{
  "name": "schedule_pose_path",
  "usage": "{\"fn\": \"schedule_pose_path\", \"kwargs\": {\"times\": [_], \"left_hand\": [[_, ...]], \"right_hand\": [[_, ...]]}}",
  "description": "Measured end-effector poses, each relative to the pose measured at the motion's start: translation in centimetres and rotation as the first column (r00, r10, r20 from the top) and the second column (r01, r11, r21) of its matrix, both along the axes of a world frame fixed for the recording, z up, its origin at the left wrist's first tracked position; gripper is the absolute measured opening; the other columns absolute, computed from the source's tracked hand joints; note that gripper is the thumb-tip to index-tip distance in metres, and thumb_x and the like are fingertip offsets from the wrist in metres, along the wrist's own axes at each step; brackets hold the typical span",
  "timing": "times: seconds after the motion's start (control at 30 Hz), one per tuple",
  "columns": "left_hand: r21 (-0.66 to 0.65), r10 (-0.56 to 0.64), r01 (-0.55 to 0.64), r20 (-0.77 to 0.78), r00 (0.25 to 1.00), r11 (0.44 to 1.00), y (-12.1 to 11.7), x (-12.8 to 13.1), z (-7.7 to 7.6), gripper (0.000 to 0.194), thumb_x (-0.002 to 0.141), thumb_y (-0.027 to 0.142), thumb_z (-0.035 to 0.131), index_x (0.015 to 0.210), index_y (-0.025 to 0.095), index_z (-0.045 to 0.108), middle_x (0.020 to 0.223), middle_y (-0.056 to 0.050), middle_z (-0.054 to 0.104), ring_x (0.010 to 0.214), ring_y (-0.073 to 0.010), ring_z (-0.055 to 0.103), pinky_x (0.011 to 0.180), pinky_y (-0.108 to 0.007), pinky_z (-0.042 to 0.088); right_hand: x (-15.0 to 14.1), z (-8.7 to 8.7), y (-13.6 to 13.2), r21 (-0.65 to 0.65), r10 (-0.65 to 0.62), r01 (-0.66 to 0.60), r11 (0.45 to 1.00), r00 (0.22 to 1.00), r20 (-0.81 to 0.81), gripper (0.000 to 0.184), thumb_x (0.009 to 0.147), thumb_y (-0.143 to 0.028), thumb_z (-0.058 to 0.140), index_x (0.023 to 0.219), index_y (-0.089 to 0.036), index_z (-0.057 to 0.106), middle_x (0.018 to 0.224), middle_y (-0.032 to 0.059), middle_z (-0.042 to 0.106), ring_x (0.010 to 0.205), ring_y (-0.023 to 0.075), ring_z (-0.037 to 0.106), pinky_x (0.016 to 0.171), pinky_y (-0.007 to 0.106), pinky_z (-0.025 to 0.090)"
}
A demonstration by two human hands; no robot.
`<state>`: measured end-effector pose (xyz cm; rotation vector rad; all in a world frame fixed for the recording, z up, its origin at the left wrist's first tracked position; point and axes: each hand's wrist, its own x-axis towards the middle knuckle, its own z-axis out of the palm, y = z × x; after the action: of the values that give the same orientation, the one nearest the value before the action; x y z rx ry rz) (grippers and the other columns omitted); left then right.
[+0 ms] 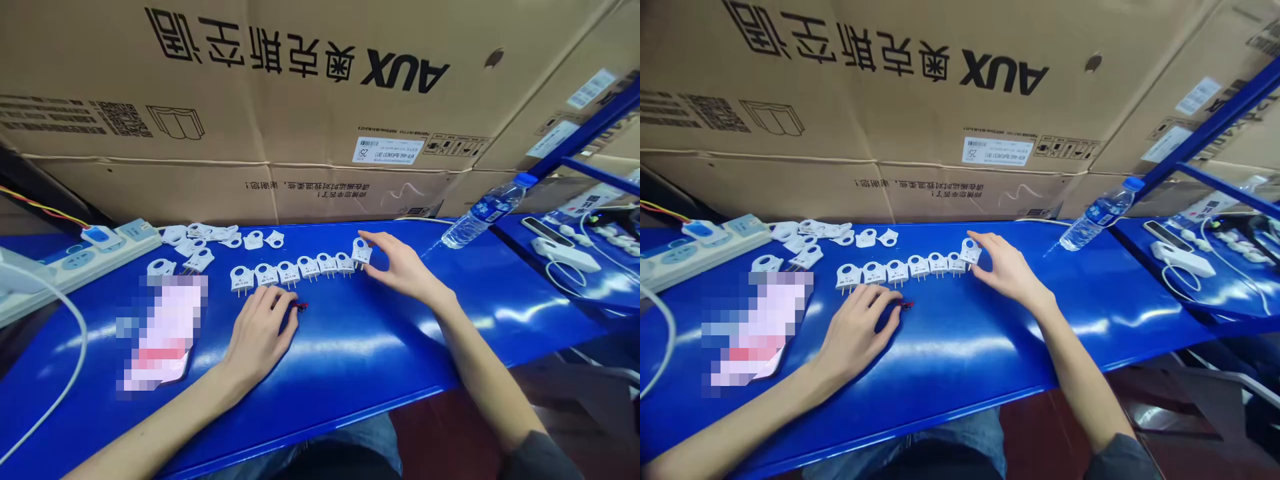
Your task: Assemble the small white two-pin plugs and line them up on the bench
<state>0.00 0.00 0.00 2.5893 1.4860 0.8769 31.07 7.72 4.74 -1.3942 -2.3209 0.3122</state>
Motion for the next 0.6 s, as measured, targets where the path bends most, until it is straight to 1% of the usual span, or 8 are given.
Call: {"fn": "schedule_pose_path", "kwargs": {"times": [0.1, 0.2, 0.27, 0.4, 0.5, 0.6], "left_hand": [[-0.002, -0.054, 0.054, 0.015, 0.998, 0.999, 0.0, -0.1, 0.1, 0.021, 0.103, 0.022, 0.048, 0.116, 0.019, 0.064, 0.103, -0.008, 0.066, 0.097, -0.023, 0.059, 0.082, -0.036, 0.05], [-0.011, -0.103, 0.102, -0.032, 0.994, 0.995, 0.1, -0.1, 0.0, 0.022, 0.103, 0.024, 0.05, 0.118, 0.018, 0.065, 0.104, -0.009, 0.065, 0.095, -0.023, 0.058, 0.081, -0.037, 0.051], [-0.016, -0.1, 0.099, -0.057, 0.993, 0.995, 0.1, -0.1, 0.0, 0.022, 0.102, 0.024, 0.051, 0.116, 0.018, 0.066, 0.103, -0.009, 0.065, 0.094, -0.0233, 0.057, 0.081, -0.038, 0.051], [-0.01, -0.067, 0.066, -0.048, 0.997, 0.998, 0.2, 0.0, -0.1, 0.019, 0.101, 0.022, 0.051, 0.111, 0.018, 0.067, 0.102, -0.009, 0.066, 0.095, -0.0233, 0.057, 0.083, -0.038, 0.051], [-0.017, -0.06, 0.059, -0.015, 0.998, 0.998, 0.2, 0.0, 0.0, 0.017, 0.1, 0.021, 0.051, 0.106, 0.019, 0.067, 0.1, -0.008, 0.066, 0.095, -0.023, 0.058, 0.083, -0.038, 0.052], [-0.037, -0.061, 0.063, 0.039, 0.997, 0.997, 0.3, 0.0, 0.2, 0.015, 0.099, 0.019, 0.051, 0.102, 0.019, 0.066, 0.098, -0.007, 0.066, 0.093, -0.0221, 0.059, 0.083, -0.037, 0.052]], "right_hand": [[-2.2, 0.5, -1.5, -0.003, 0.139, -0.14, 0.99, 0.988, -0.061, 0.068, 0.092, -0.029, 0.061, 0.157, -0.03, 0.041, 0.147, 0.0072, 0.059, 0.132, 0.0284, 0.058, 0.111, 0.047, 0.048], [-4.5, 0.9, -3.3, -0.076, 0.271, -0.271, 0.959, 0.962, -0.011, 0.066, 0.092, -0.029, 0.063, 0.155, -0.027, 0.044, 0.142, 0.0087, 0.062, 0.126, 0.0283, 0.06, 0.106, 0.045, 0.05], [-5.5, 0.9, -4.3, -0.085, 0.344, -0.341, 0.936, 0.938, 0.032, 0.062, 0.092, -0.032, 0.065, 0.152, -0.024, 0.049, 0.137, 0.0095, 0.065, 0.124, 0.0282, 0.06, 0.107, 0.046, 0.049], [-6.4, 0.5, -5.2, -0.097, 0.4, -0.392, 0.915, 0.912, 0.087, 0.059, 0.092, -0.035, 0.064, 0.148, -0.02, 0.053, 0.132, 0.0116, 0.066, 0.122, 0.0293, 0.058, 0.106, 0.046, 0.048], [-6.5, 0.0, -5.0, -0.119, 0.423, -0.41, 0.904, 0.898, 0.122, 0.061, 0.091, -0.036, 0.065, 0.149, -0.019, 0.052, 0.13, 0.0128, 0.066, 0.12, 0.0298, 0.058, 0.103, 0.047, 0.049], [-6.5, -0.5, -4.9, -0.126, 0.421, -0.405, 0.906, 0.896, 0.142, 0.063, 0.092, -0.037, 0.064, 0.151, -0.018, 0.05, 0.13, 0.0136, 0.066, 0.12, 0.0302, 0.057, 0.102, 0.047, 0.049]]}}
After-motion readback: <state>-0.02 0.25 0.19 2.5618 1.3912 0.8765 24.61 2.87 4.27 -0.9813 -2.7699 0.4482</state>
